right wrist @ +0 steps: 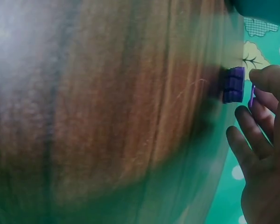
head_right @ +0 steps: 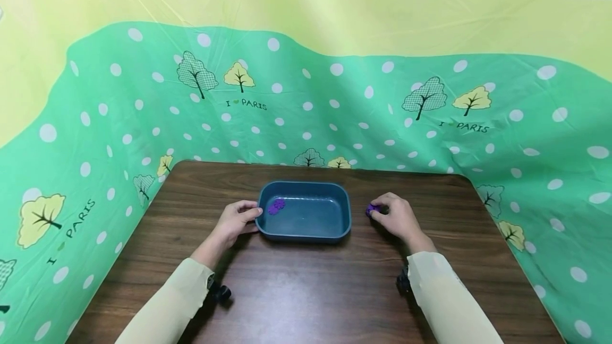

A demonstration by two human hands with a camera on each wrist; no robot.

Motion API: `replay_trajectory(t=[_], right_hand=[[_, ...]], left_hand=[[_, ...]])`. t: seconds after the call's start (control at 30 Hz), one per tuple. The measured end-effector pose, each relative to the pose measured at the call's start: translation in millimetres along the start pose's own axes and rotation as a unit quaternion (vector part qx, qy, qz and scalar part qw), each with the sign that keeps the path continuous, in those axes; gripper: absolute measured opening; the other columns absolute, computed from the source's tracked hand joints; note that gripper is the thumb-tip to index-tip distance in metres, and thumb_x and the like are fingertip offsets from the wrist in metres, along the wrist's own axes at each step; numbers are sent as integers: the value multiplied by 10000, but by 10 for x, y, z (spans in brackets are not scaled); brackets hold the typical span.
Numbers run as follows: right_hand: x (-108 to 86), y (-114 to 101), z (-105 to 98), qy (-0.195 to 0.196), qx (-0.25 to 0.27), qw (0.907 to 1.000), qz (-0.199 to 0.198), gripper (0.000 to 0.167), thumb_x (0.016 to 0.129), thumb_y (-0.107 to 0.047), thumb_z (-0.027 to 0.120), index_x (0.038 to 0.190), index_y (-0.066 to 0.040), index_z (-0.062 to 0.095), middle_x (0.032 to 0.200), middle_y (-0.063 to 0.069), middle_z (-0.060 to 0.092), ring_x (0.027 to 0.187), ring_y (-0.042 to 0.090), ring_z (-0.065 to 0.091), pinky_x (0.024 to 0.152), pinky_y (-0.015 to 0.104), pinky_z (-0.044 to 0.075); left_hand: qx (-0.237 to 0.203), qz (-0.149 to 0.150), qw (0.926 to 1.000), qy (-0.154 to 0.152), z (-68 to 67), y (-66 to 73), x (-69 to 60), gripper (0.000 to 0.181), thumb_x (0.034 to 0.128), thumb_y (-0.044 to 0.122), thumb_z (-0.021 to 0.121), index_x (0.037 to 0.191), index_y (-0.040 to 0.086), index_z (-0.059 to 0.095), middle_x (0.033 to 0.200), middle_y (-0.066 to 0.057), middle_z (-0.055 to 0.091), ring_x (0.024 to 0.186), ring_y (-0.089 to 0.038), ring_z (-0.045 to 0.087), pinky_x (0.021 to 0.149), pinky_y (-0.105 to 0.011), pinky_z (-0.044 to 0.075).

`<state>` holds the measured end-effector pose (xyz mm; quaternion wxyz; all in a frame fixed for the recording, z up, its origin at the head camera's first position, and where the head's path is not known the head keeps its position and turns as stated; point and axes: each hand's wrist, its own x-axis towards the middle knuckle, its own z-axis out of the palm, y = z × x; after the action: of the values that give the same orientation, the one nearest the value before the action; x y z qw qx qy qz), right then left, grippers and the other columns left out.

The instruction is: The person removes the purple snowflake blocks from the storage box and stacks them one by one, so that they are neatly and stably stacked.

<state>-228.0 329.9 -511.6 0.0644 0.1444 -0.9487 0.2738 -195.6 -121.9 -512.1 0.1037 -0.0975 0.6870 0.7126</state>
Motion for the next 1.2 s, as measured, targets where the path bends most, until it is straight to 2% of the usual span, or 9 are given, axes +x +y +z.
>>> replay_trajectory(t=[0.3, 0.57, 1.2], right_hand=[[-21, 30, 50, -38, 69, 10000, -38, 208, 904, -107, 770, 1104, -52, 767, 1117, 140, 701, 1079, 370, 643, 946, 602, 536], [-11, 19, 67, -121, 41, 9999, -20, 205, 913, -133, 763, 1108, -68, 764, 1124, 119, 701, 1084, 351, 645, 954, 590, 543], [-18, -6, 62, -221, 92, 9997, 38, 218, 926, -107, 750, 1140, -65, 749, 1185, 141, 687, 1128, 366, 630, 982, 610, 534]], left_hand=[[-3, -20, 10000, -9, -5, -9, 2, 363, 946, 118, 737, 1272, -20, 661, 1049, -103, 675, 903, -221, 694, 795, -421, 654], [-47, -13, 10000, 6, -5, -9, 3, 357, 939, 109, 740, 1263, -20, 664, 1052, -109, 674, 853, -173, 691, 791, -419, 654], [-76, -69, 9999, -42, -7, -3, -10, 366, 947, 108, 733, 1279, -24, 657, 1081, -118, 668, 876, -159, 686, 826, -433, 648]])
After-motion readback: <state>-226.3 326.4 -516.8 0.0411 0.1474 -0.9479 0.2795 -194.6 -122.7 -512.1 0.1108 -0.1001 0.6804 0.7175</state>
